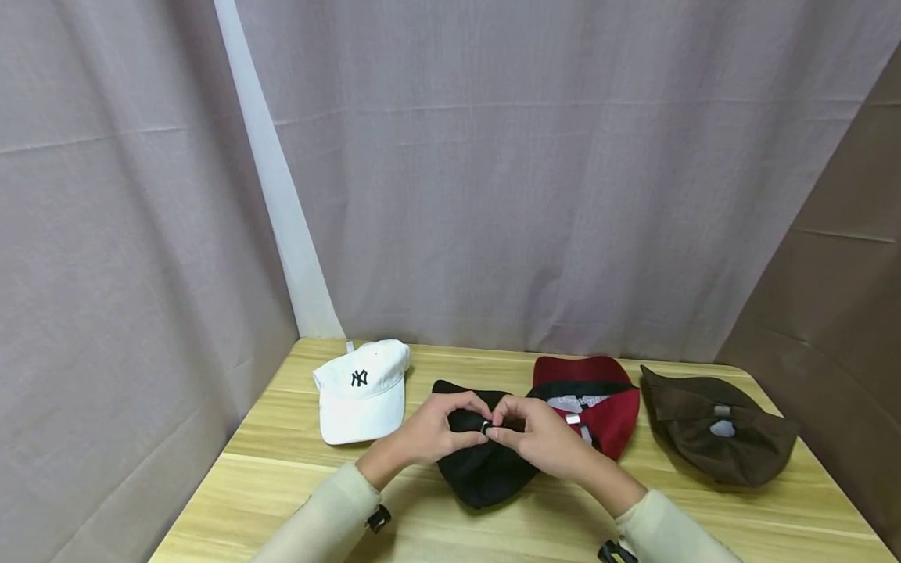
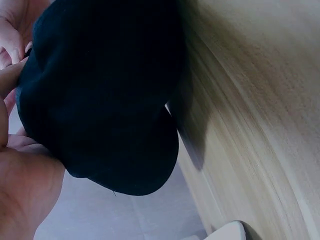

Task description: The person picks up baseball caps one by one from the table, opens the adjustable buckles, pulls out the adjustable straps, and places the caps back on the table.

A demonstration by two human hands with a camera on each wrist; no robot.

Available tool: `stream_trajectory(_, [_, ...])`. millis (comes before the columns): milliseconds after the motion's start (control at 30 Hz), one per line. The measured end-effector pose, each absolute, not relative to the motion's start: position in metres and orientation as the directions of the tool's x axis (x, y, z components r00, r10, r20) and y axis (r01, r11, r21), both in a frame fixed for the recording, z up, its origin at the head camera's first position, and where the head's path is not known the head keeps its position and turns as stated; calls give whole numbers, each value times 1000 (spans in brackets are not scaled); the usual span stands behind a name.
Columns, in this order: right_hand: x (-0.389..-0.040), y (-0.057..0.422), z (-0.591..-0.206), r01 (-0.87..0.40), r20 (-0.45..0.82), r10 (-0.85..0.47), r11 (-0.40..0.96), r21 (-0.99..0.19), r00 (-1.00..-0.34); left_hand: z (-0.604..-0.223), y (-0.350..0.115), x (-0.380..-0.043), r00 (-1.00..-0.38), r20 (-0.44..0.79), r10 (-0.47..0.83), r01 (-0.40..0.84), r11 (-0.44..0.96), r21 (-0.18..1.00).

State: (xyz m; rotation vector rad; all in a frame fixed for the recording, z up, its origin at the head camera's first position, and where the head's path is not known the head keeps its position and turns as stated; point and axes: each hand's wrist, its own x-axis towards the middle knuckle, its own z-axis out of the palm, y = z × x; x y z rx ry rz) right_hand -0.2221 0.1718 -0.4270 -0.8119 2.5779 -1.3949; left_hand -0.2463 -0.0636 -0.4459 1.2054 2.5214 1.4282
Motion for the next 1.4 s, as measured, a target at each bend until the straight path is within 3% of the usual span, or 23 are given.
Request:
stream_trajectory(433, [-216,164,-421,-465,183,-482,568,-679,-857,-443,-65,-247,-650,385,655,671,258,695])
stream_trajectory(767, [-219,168,-419,-469,156,-547,497,-730,-822,-445,-65,-250,-646,381,662,667,246,703])
stream_trajectory(1100, [-226,177,-422,-494,176,-643,356,-794,-746,-444,-65,-252,-642,381,666,674,252,695])
stream_trajectory(1400, [-221,174,-424,-487,188,-570,433,-759,-800,-444,-64,-252,-666,359,654,646,266,715])
